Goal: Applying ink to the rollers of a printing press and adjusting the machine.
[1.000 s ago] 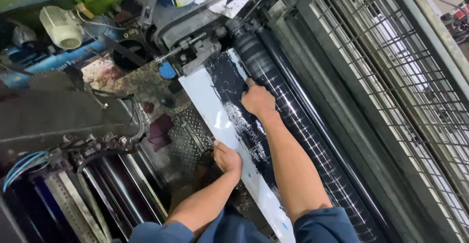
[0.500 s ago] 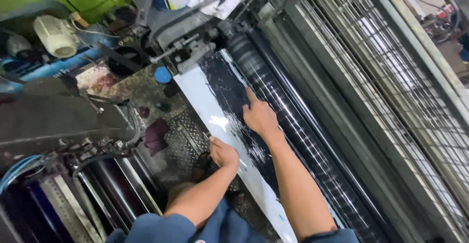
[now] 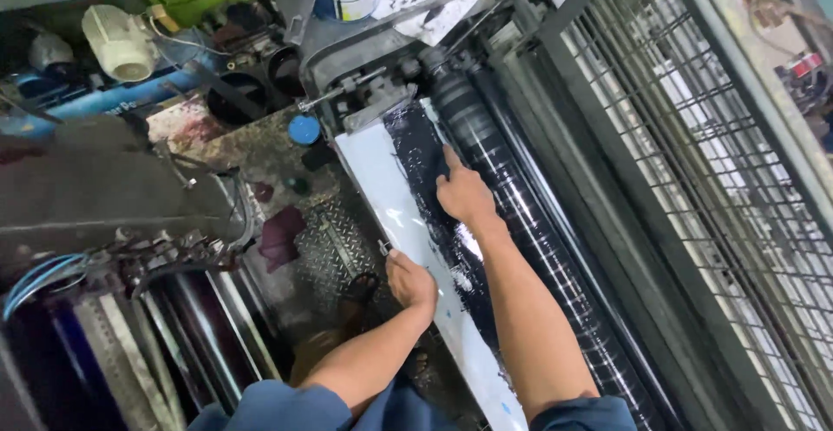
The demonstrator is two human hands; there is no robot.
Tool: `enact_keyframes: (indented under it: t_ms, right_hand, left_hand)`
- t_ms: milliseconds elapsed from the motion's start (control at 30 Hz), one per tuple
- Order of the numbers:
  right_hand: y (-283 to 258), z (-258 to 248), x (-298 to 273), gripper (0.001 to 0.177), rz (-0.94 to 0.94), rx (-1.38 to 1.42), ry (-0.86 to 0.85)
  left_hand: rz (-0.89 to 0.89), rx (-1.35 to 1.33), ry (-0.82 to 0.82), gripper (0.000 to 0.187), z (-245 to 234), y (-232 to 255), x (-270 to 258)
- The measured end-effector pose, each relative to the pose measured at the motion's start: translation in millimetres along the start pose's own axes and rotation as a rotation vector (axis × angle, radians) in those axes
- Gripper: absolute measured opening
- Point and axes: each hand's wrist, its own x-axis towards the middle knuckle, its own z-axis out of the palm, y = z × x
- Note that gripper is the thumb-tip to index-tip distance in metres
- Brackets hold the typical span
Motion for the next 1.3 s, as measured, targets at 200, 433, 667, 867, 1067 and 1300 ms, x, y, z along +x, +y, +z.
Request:
enact_keyframes:
  t_ms: [200, 433, 667, 867, 1067, 1300]
  right_hand:
    - [-20, -9, 41, 0.066, -0.058, 0.052, 0.040]
    - [-40, 6, 94, 0.070, -0.029, -0.031, 0.006]
    - [-48, 5, 111, 0.067, 0.001, -0.042, 0.059]
    - [-43, 6, 120, 0.071, -0.002, -0.050, 0.040]
    - [-41, 8, 126, 0.071, -0.020, -0.047, 0.011]
    - [-42, -26, 26, 0.074, -0.129, -0.054, 0.140]
  left_hand:
    - [-0.019, -0.015, 0.006, 0.062, 0, 8, -1]
    - [-0.002, -0.082, -0.082, 0.067, -13, 10, -7]
    - [0.106, -0.104, -0.044, 0.058, -5, -5, -4]
    - [-0.036, -0.163, -0.133, 0.062, -20, 16, -10]
    - [-0.083, -0.111, -0.108, 0.063, -19, 12, -9]
    - [-0.015, 0.056, -0.063, 0.061, -8, 5, -3]
